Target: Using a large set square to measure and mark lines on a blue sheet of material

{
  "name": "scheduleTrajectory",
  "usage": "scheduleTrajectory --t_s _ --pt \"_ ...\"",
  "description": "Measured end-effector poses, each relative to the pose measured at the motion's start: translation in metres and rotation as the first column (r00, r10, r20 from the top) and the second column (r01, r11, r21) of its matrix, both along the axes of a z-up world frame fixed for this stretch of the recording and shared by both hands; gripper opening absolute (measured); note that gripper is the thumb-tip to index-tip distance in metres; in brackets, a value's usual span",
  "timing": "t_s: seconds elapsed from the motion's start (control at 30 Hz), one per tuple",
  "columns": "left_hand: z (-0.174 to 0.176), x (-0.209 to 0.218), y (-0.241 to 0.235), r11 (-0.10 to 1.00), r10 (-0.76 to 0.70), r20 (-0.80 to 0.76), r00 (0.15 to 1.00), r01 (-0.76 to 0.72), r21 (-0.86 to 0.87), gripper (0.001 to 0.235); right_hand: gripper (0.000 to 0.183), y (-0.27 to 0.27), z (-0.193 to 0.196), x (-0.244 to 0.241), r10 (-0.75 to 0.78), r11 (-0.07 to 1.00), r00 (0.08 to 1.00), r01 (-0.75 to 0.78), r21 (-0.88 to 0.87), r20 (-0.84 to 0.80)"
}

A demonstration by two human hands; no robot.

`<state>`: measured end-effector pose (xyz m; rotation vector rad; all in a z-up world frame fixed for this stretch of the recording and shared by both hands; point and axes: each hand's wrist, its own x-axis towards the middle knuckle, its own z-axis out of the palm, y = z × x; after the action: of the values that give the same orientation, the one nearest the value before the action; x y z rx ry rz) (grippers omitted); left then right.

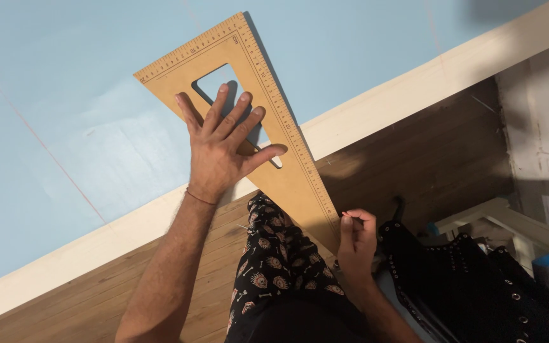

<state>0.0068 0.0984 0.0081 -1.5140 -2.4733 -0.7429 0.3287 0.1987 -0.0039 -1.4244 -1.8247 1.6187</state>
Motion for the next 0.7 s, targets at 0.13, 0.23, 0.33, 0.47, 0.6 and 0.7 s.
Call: scheduleTrajectory --t_s 0.13,0.23,0.33,0.47,0.6,0.7 --pt "0.001 0.000 0.000 1.000 -0.016 -0.008 1.000 0.016 -0.027 0.090 0.015 -0.002 0.005 0.000 -0.014 0.999 1.000 0.015 -0.037 0.024" --pt "0.003 0.002 0.001 0.999 -0.033 -0.016 0.999 0.033 0.018 0.093 0.016 -0.003 0.008 0.002 -0.019 0.999 0.999 0.021 -0.042 0.048" --pt "0.006 0.002 0.001 0.997 -0.071 -0.018 0.997 0.072 0.016 0.098 0.013 -0.005 0.010 0.004 -0.038 0.999 0.998 0.040 -0.025 0.053" --pt "0.014 0.001 0.002 0.992 -0.123 0.023 0.992 0.123 0.017 0.093 0.010 -0.006 0.006 0.013 -0.005 1.000 1.000 0.005 -0.010 -0.008" --pt "0.026 0.000 0.006 0.986 -0.164 0.034 0.986 0.163 0.038 0.078 0.007 -0.006 0.015 0.018 0.040 0.999 0.999 -0.040 -0.016 0.033" --pt "0.026 -0.001 0.007 0.983 -0.182 0.041 0.982 0.183 -0.013 0.082 0.005 -0.008 0.025 0.016 0.020 0.997 0.999 -0.017 -0.074 0.039"
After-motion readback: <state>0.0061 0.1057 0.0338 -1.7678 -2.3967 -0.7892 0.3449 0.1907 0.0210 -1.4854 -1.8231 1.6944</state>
